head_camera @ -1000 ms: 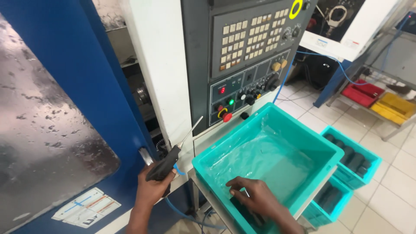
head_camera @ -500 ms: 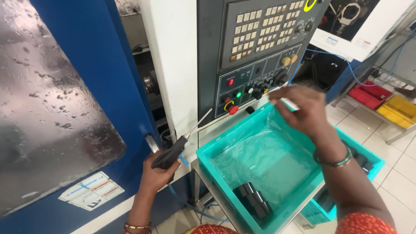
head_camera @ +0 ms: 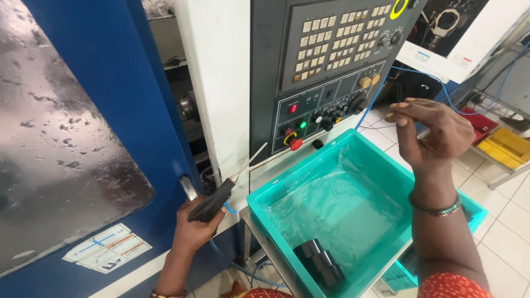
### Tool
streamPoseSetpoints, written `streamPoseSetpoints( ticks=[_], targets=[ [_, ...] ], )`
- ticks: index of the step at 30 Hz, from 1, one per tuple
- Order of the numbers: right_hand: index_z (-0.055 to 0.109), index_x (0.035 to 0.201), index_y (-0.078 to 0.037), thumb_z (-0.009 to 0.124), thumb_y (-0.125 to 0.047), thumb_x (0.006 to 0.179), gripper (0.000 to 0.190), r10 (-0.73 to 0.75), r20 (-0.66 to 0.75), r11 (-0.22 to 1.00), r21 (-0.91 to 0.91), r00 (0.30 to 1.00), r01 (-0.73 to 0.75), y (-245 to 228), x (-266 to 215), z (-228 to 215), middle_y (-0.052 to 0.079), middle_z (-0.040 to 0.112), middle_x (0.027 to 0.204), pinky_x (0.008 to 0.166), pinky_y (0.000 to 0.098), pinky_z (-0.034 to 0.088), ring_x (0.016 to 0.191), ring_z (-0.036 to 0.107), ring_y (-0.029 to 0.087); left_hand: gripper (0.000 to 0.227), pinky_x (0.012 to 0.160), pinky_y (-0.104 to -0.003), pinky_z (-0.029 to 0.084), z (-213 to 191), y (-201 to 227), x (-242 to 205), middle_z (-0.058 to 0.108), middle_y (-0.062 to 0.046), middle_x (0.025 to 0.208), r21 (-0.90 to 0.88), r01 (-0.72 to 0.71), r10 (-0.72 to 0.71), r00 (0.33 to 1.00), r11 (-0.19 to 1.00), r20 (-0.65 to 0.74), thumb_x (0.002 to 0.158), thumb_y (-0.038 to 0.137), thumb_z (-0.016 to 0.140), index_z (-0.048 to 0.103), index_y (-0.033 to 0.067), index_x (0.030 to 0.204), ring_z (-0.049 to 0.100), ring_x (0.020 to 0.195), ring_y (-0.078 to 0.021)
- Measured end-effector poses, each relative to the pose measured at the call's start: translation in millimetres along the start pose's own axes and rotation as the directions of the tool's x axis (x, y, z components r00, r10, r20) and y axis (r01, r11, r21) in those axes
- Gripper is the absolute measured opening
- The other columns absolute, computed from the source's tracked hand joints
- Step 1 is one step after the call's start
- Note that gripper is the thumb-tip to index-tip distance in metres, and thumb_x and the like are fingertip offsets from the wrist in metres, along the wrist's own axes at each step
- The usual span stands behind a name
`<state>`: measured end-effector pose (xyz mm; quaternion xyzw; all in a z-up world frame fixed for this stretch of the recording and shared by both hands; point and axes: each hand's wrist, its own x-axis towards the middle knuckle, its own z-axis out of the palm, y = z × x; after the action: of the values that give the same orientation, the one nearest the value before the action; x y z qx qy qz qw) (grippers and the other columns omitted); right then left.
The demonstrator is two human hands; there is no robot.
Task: Operating a CNC lathe to machine metal rings, including loading parts and using an air gun for cleaning.
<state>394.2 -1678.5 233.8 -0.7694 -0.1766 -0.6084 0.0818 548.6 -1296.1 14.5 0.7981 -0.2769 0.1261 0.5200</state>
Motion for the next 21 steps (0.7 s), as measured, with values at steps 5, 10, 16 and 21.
streamPoseSetpoints(
  ticks=[5, 10, 16, 21],
  targets=[
    [0.062, 0.101, 0.003, 0.068, 0.003, 0.105, 0.007, 0.005, -0.04, 1.0, -0.005, 0.999, -0.005, 9.7, -0.4, -0.7, 0.015, 0.074, 0.091, 0.09, 0.0347, 0.064, 0.087, 0.077, 0.026, 0.027, 0.062, -0.035, 0.055, -0.9, 6.5, 0.6, 0.074, -0.01, 0.071, 0.026, 0.025, -0.024, 1.0, 0.999, -0.009, 0.072, 0.023, 0.086, 0.077, 0.0055, 0.09, 0.072, 0.064, -0.0209],
    [0.061, 0.101, 0.005, 0.067, 0.005, 0.106, 0.007, -0.023, -0.045, 1.0, -0.007, 0.999, 0.023, 8.7, 9.5, 0.5, 0.015, 0.074, 0.09, 0.087, 0.0348, 0.063, 0.085, 0.077, 0.026, 0.028, 0.064, -0.035, 0.056, -1.7, 8.0, 0.0, 0.075, -0.009, 0.073, 0.028, 0.031, -0.03, 0.999, 0.999, -0.011, 0.072, 0.024, 0.085, 0.077, 0.006, 0.092, 0.074, 0.065, -0.0211],
    [0.062, 0.109, 0.005, 0.064, 0.003, 0.114, 0.005, -0.02, -0.087, 0.998, 0.061, 0.996, 0.025, 36.4, 14.7, 8.4, 0.015, 0.075, 0.099, 0.076, 0.0257, 0.062, 0.087, 0.078, 0.021, 0.03, 0.068, -0.037, 0.056, -0.6, 5.8, -0.3, 0.076, -0.01, 0.073, 0.048, 0.052, -0.051, 0.999, 0.998, -0.004, 0.071, 0.025, 0.085, 0.078, 0.006, 0.092, 0.074, 0.068, -0.0237],
    [0.066, 0.109, 0.002, 0.068, -0.002, 0.12, 0.011, -0.163, -0.153, 0.983, -0.112, 0.975, 0.147, 114.4, 42.4, 20.3, 0.014, 0.078, 0.099, 0.07, 0.0263, 0.06, 0.085, 0.08, 0.019, 0.032, 0.066, -0.038, 0.056, 2.3, -0.1, -0.7, 0.076, -0.011, 0.074, 0.093, 0.078, -0.075, 0.997, 0.993, -0.036, 0.069, 0.027, 0.086, 0.077, 0.0061, 0.091, 0.073, 0.069, -0.0246]
  ],
)
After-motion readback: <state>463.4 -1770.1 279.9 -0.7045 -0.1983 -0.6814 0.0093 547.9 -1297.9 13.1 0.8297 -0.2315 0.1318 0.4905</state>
